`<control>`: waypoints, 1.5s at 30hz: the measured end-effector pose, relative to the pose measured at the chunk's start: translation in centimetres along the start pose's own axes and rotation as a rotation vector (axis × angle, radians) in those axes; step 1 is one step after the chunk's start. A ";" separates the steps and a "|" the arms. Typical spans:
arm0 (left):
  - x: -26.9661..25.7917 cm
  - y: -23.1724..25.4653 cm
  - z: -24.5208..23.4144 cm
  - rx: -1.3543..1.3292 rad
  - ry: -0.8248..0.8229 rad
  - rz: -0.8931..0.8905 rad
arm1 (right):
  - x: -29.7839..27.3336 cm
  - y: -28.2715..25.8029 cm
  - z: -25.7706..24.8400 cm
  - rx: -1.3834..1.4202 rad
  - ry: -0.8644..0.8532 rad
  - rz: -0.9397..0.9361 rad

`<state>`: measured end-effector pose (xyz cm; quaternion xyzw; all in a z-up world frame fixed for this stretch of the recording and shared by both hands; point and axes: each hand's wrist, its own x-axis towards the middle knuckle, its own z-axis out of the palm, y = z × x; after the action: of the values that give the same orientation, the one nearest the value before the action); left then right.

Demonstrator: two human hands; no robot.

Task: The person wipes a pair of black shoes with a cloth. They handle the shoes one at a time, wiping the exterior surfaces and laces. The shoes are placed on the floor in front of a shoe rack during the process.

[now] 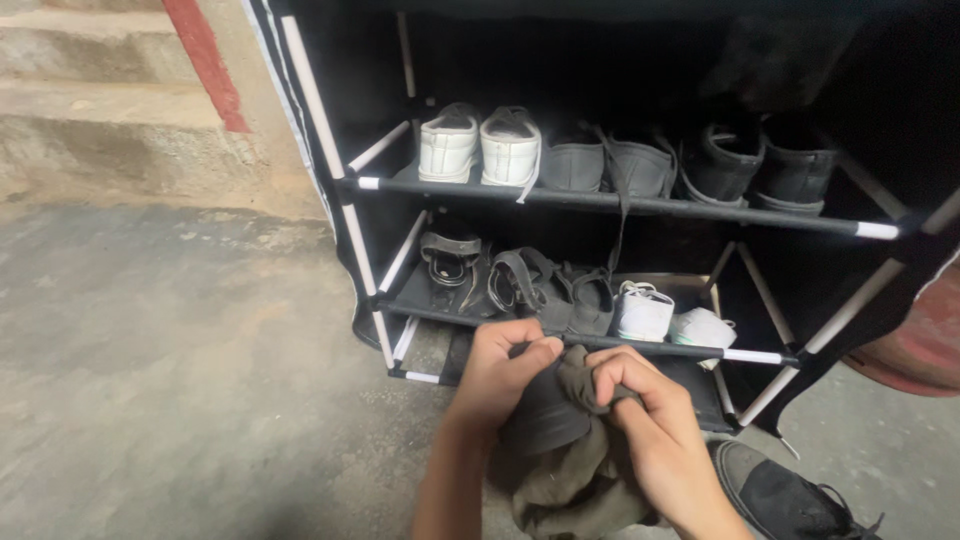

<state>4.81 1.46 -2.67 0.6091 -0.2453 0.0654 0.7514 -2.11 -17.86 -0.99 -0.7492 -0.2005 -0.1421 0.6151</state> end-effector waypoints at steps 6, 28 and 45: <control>-0.5 -2.0 -0.7 -0.382 -0.104 -0.068 | 3.6 -1.5 0.3 -0.307 -0.015 -0.013; -2.6 -1.8 -1.4 -0.559 -0.012 -0.074 | 1.8 -7.4 0.0 -0.191 -0.338 -0.228; -3.6 -0.4 0.3 -0.797 -0.091 0.022 | -1.1 -9.1 1.1 -0.450 -0.175 -0.274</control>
<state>1.79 1.79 -4.60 0.2694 -0.2908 -0.0539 0.9165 -7.42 -15.49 6.16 -0.8422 -0.3159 -0.1996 0.3886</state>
